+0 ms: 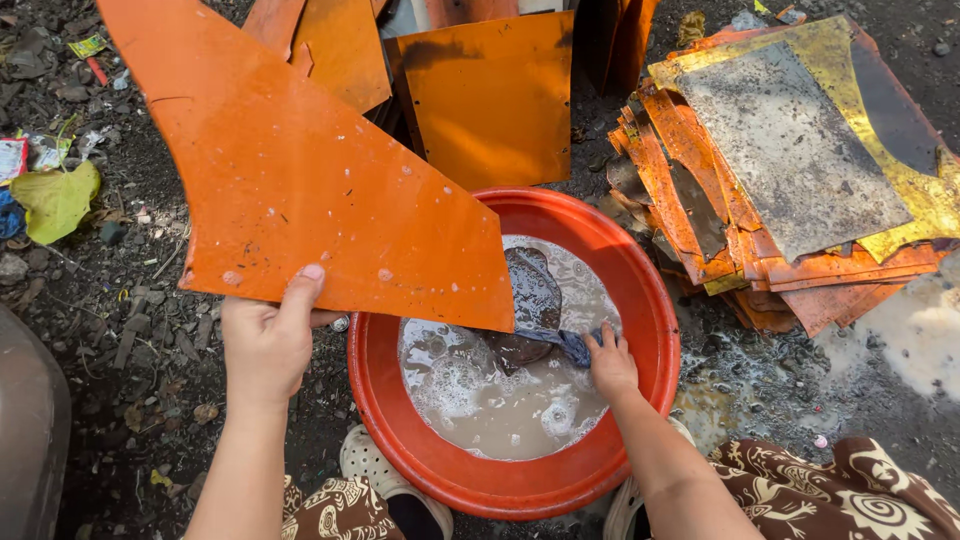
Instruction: The person washes several orange and grey metal sheets one at a time using a blue cloth and soapy water in a red basin. They scrub both sides of each sheet, rinse the cloth, and place the cleaned sheets aside.
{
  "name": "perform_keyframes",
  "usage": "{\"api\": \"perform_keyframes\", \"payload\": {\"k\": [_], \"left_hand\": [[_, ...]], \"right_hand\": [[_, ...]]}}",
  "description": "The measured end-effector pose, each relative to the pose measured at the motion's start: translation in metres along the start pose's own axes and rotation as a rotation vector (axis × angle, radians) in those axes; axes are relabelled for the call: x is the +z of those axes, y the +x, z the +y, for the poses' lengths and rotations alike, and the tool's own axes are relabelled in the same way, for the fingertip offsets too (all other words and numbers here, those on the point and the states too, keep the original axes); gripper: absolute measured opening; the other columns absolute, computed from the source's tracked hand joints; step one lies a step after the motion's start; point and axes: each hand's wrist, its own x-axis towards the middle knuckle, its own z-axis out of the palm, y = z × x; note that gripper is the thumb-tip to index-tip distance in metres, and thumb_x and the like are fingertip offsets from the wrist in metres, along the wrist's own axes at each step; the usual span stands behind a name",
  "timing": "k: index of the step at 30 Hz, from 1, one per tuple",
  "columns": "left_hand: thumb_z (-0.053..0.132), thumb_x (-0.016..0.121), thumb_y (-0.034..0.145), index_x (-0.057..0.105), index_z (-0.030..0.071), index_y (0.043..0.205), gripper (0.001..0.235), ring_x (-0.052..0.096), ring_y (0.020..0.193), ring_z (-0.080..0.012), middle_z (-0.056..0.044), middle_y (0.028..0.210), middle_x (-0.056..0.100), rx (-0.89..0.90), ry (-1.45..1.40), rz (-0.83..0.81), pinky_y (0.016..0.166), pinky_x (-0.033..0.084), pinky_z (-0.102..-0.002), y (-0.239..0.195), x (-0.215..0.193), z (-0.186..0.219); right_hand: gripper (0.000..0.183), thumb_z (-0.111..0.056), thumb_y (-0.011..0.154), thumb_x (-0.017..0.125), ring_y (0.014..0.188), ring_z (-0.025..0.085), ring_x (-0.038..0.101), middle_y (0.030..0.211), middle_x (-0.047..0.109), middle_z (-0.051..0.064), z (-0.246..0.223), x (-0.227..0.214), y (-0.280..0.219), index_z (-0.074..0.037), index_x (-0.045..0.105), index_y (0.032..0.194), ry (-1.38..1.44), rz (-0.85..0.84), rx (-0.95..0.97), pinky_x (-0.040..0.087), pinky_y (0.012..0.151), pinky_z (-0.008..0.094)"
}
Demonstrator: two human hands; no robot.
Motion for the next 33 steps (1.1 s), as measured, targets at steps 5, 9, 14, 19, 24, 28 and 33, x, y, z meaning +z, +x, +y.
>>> {"api": "perform_keyframes", "payload": {"k": [5, 9, 14, 19, 24, 28, 33], "left_hand": [[0.002, 0.056, 0.104, 0.051, -0.002, 0.13, 0.027, 0.075, 0.094, -0.0181, -0.014, 0.119, 0.069, 0.063, -0.129, 0.194, 0.065, 0.066, -0.03, -0.001, 0.013, 0.014], [-0.001, 0.055, 0.104, 0.045, 0.0, 0.134, 0.032, 0.075, 0.096, -0.0182, -0.014, 0.122, 0.067, 0.082, -0.209, 0.283, 0.068, 0.068, -0.031, 0.006, 0.012, 0.011], [-0.001, 0.057, 0.105, 0.04, 0.0, 0.142, 0.041, 0.073, 0.1, -0.0174, -0.013, 0.124, 0.065, 0.161, -0.263, 0.237, 0.073, 0.068, -0.032, 0.009, 0.027, -0.009], [-0.007, 0.061, 0.101, 0.037, 0.0, 0.149, 0.055, 0.066, 0.119, -0.0167, -0.01, 0.137, 0.061, 0.301, -0.244, 0.086, 0.101, 0.056, -0.029, 0.005, 0.032, -0.023], [0.0, 0.067, 0.096, 0.062, -0.001, 0.123, 0.027, 0.072, 0.095, -0.0172, -0.009, 0.114, 0.073, 0.225, 0.103, -0.022, 0.08, 0.059, -0.032, 0.002, 0.03, -0.018], [0.008, 0.068, 0.091, 0.068, 0.0, 0.106, 0.017, 0.073, 0.086, -0.0221, -0.011, 0.095, 0.076, 0.332, 0.234, -0.083, 0.076, 0.056, -0.034, -0.002, 0.034, -0.007], [0.016, 0.067, 0.087, 0.069, 0.0, 0.09, 0.016, 0.07, 0.061, -0.0325, -0.016, 0.069, 0.07, 0.175, 0.503, -0.139, 0.061, 0.051, -0.04, 0.006, 0.033, 0.008]], "right_hand": [[0.079, -0.017, 0.084, 0.073, 0.145, 0.036, 0.032, 0.163, 0.019, 0.019, -0.02, 0.019, -0.023, -0.015, 0.036, 0.155, -0.2, -0.276, 0.066, 0.04, 0.114, 0.049], [0.066, -0.008, 0.085, 0.07, 0.13, 0.034, 0.044, 0.147, 0.036, 0.017, -0.024, 0.034, -0.026, -0.014, 0.043, 0.145, 0.193, -0.26, 0.111, 0.044, 0.105, 0.049], [0.047, 0.008, 0.09, 0.06, 0.11, 0.027, 0.062, 0.126, 0.058, 0.013, -0.003, 0.004, -0.002, -0.009, 0.053, 0.133, 1.493, -0.326, 0.162, 0.053, 0.092, 0.047], [0.054, 0.014, 0.083, 0.054, 0.11, 0.025, 0.068, 0.12, 0.068, 0.007, -0.019, -0.104, -0.001, -0.013, 0.058, 0.13, 1.833, -0.357, -0.027, 0.057, 0.098, 0.051], [0.057, 0.008, 0.083, 0.051, 0.124, 0.03, 0.063, 0.135, 0.06, 0.01, -0.089, -0.235, -0.039, -0.013, 0.051, 0.137, 2.083, -0.222, -0.441, 0.053, 0.104, 0.06], [0.061, 0.0, 0.087, 0.049, 0.132, 0.034, 0.056, 0.141, 0.055, 0.013, -0.165, -0.305, -0.066, -0.013, 0.043, 0.147, 2.282, -0.07, -0.756, 0.048, 0.11, 0.06], [0.047, -0.017, 0.108, 0.053, 0.132, 0.024, 0.05, 0.143, 0.054, 0.014, -0.26, -0.31, -0.064, -0.014, 0.043, 0.153, 1.973, 0.331, -0.762, 0.037, 0.12, 0.036]]}}
